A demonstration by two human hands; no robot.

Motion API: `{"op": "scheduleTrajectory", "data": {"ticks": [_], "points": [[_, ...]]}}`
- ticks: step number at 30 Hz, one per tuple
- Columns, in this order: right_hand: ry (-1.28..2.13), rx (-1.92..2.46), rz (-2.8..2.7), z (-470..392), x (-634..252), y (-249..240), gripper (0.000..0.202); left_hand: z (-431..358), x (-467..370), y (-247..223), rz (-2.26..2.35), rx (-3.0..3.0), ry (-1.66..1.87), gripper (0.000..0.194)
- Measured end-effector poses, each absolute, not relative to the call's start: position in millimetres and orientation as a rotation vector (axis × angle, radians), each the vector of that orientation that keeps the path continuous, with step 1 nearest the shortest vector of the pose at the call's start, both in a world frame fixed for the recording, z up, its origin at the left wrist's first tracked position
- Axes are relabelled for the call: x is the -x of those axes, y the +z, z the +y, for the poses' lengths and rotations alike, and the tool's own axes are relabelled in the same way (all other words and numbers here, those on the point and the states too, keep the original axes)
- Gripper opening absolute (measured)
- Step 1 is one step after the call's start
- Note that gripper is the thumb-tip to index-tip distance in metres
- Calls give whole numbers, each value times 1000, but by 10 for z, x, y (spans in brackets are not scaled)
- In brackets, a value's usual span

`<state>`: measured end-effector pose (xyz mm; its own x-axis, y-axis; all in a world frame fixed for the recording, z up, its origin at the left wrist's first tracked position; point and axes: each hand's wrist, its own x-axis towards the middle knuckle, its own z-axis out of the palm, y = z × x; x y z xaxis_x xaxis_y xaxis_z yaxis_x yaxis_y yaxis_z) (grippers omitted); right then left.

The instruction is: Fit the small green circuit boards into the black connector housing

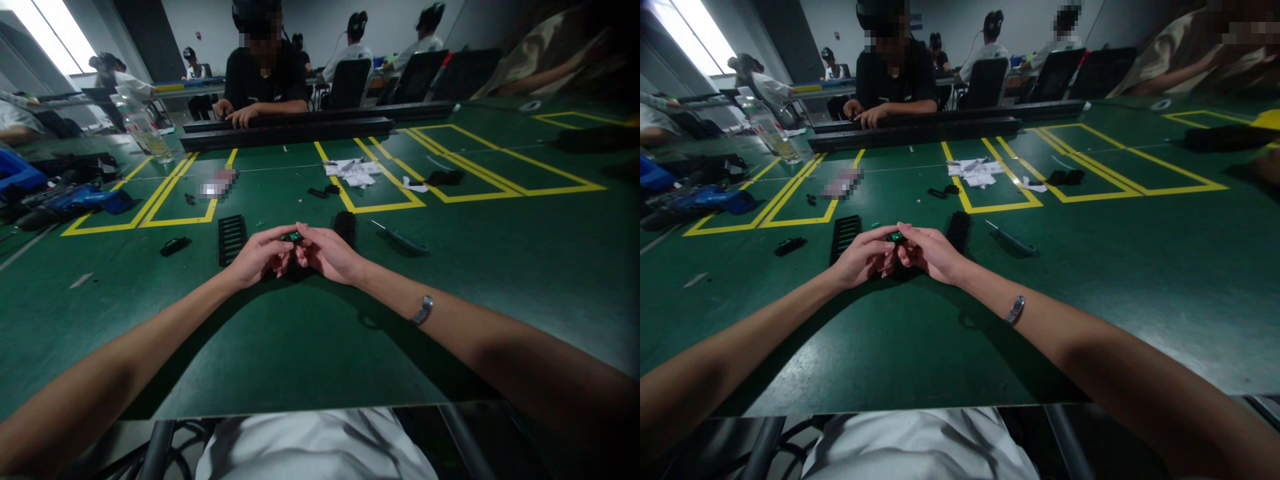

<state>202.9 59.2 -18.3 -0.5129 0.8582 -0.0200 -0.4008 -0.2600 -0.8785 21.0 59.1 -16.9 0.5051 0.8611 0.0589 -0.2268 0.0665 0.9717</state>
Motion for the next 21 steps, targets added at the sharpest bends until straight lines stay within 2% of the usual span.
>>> {"op": "scheduleTrajectory", "data": {"ticks": [11, 21], "points": [[1825, 701, -1098, 588, -1998, -161, 45, 512, -260, -156, 668, -1509, 935, 57], [1794, 635, -1240, 515, -2022, -118, 21, 501, -254, -123, 749, -1544, 1078, 49]]}}
